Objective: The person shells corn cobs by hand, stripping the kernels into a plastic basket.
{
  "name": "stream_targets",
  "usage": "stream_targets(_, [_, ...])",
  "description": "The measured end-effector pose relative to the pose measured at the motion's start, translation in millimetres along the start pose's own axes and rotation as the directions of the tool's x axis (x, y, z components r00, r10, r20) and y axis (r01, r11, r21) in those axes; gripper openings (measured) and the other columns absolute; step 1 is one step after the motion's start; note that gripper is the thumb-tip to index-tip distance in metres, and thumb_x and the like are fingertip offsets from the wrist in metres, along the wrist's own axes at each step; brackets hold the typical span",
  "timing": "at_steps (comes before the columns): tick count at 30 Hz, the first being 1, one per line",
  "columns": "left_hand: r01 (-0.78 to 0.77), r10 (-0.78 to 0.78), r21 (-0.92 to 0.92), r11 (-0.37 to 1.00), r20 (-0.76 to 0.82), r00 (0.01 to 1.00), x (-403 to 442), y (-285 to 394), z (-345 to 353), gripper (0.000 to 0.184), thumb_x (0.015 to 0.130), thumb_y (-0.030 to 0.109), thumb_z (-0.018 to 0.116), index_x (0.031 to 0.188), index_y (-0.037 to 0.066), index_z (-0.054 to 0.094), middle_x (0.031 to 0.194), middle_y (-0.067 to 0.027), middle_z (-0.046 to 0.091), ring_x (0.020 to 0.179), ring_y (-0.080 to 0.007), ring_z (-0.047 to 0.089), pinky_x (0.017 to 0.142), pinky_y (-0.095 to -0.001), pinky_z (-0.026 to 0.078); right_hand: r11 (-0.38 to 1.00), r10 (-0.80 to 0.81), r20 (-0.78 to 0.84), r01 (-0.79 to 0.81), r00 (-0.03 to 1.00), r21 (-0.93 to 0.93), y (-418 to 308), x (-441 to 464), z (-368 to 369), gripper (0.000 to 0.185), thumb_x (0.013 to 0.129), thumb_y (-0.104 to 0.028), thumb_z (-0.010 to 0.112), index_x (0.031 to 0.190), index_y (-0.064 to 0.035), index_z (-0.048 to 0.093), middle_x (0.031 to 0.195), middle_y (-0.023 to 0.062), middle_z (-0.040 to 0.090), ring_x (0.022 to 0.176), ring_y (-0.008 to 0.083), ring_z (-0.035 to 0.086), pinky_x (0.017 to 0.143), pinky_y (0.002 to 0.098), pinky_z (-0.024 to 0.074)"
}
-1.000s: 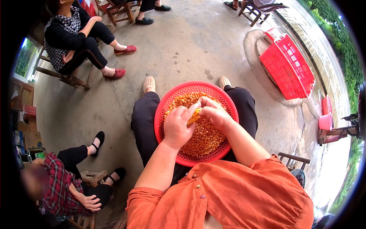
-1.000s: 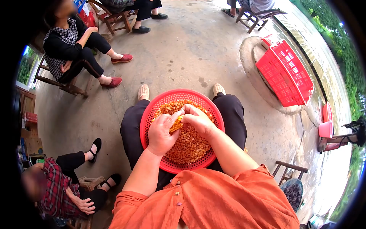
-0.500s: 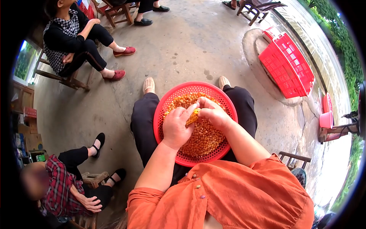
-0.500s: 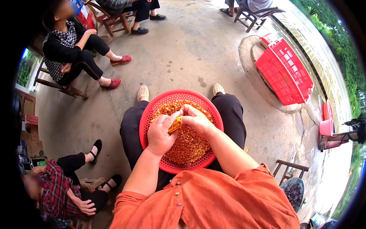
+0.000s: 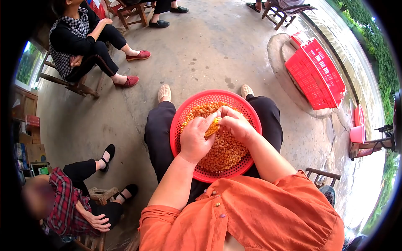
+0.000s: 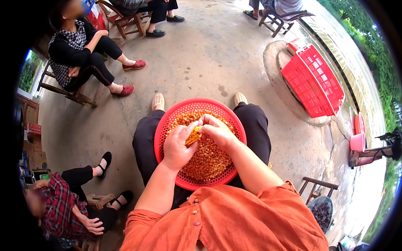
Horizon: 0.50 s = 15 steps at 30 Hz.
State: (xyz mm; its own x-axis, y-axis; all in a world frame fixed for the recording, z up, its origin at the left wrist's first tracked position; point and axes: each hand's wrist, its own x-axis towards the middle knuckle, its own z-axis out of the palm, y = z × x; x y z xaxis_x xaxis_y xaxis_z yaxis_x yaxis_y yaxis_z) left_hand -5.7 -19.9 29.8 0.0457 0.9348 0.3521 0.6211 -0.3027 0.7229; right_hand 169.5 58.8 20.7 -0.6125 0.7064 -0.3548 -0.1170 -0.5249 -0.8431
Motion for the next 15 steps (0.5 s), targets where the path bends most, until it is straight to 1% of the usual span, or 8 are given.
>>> stream_targets(2, [-0.013, 0.013, 0.005, 1.000, -0.022, 1.000, 0.6, 0.9, -0.1, 0.061, 0.070, 0.005, 0.075, 0.128, 0.016, 0.062, 0.090, -0.0075, 0.062, 0.083, -0.0295, 0.063, 0.074, -0.0410, 0.052, 1.000, 0.006, -0.006, -0.006, 1.000, 0.001, -0.1, 0.2, 0.5, 0.024, 0.082, -0.007, 0.060, 0.104, -0.0067, 0.052, 0.091, 0.0019, 0.054, 0.078, 0.0120, 0.056, 0.069, 0.0255, 0.0486])
stream_targets(4, [-0.020, 0.020, 0.006, 1.000, -0.023, 1.000, 0.4, 0.0, 0.6, 0.061, 0.069, 0.005, 0.075, 0.128, 0.017, 0.062, 0.090, -0.0073, 0.062, 0.083, -0.0294, 0.062, 0.074, -0.0409, 0.052, 1.000, 0.002, 0.015, -0.002, 1.000, -0.025, -2.3, -0.6, 2.0, 0.022, 0.082, -0.008, 0.059, 0.103, -0.0067, 0.052, 0.091, 0.0020, 0.054, 0.077, 0.0121, 0.055, 0.070, 0.0257, 0.0482])
stream_targets(8, [-0.019, 0.019, 0.023, 1.000, -0.017, 1.000, 0.3, -0.1, 0.7, 0.061, 0.069, 0.004, 0.075, 0.128, 0.017, 0.063, 0.089, -0.0072, 0.062, 0.082, -0.0295, 0.062, 0.073, -0.0412, 0.052, 1.000, -0.005, 0.026, 0.005, 1.000, -0.016, -1.7, -1.1, 2.6, 0.022, 0.082, -0.007, 0.059, 0.102, -0.0063, 0.052, 0.091, 0.0024, 0.054, 0.078, 0.0123, 0.055, 0.071, 0.0260, 0.0479])
stream_targets(9, [-0.020, 0.021, 0.023, 1.000, -0.016, 1.000, -0.1, -0.5, 0.8, 0.061, 0.069, 0.004, 0.075, 0.128, 0.017, 0.063, 0.089, -0.0072, 0.062, 0.082, -0.0295, 0.062, 0.073, -0.0412, 0.052, 0.999, -0.027, 0.029, 0.027, 0.999, -0.027, 0.4, -0.6, 2.0, 0.020, 0.083, -0.008, 0.059, 0.102, -0.0061, 0.052, 0.091, 0.0026, 0.054, 0.078, 0.0122, 0.055, 0.070, 0.0254, 0.0476])
stream_targets(11, [0.004, -0.004, 0.025, 1.000, 0.016, 1.000, -0.8, -1.6, 1.0, 0.060, 0.069, 0.002, 0.074, 0.127, 0.014, 0.063, 0.097, -0.0078, 0.066, 0.086, -0.0299, 0.063, 0.078, -0.0399, 0.052, 0.998, -0.050, 0.033, 0.051, 0.998, -0.038, 1.3, -0.3, 1.4, 0.018, 0.085, -0.010, 0.059, 0.101, -0.0059, 0.052, 0.091, 0.0027, 0.054, 0.077, 0.0120, 0.055, 0.070, 0.0249, 0.0474])
stream_targets(15, [0.005, -0.006, 0.031, 1.000, 0.027, 1.000, -0.4, 0.1, 0.1, 0.060, 0.069, 0.003, 0.074, 0.127, 0.014, 0.063, 0.096, -0.0075, 0.065, 0.086, -0.0298, 0.063, 0.078, -0.0397, 0.052, 0.998, -0.052, 0.036, 0.054, 0.998, -0.043, 0.3, -0.9, 1.5, 0.019, 0.085, -0.008, 0.060, 0.102, -0.0054, 0.052, 0.091, 0.0030, 0.055, 0.078, 0.0125, 0.055, 0.070, 0.0251, 0.0474])
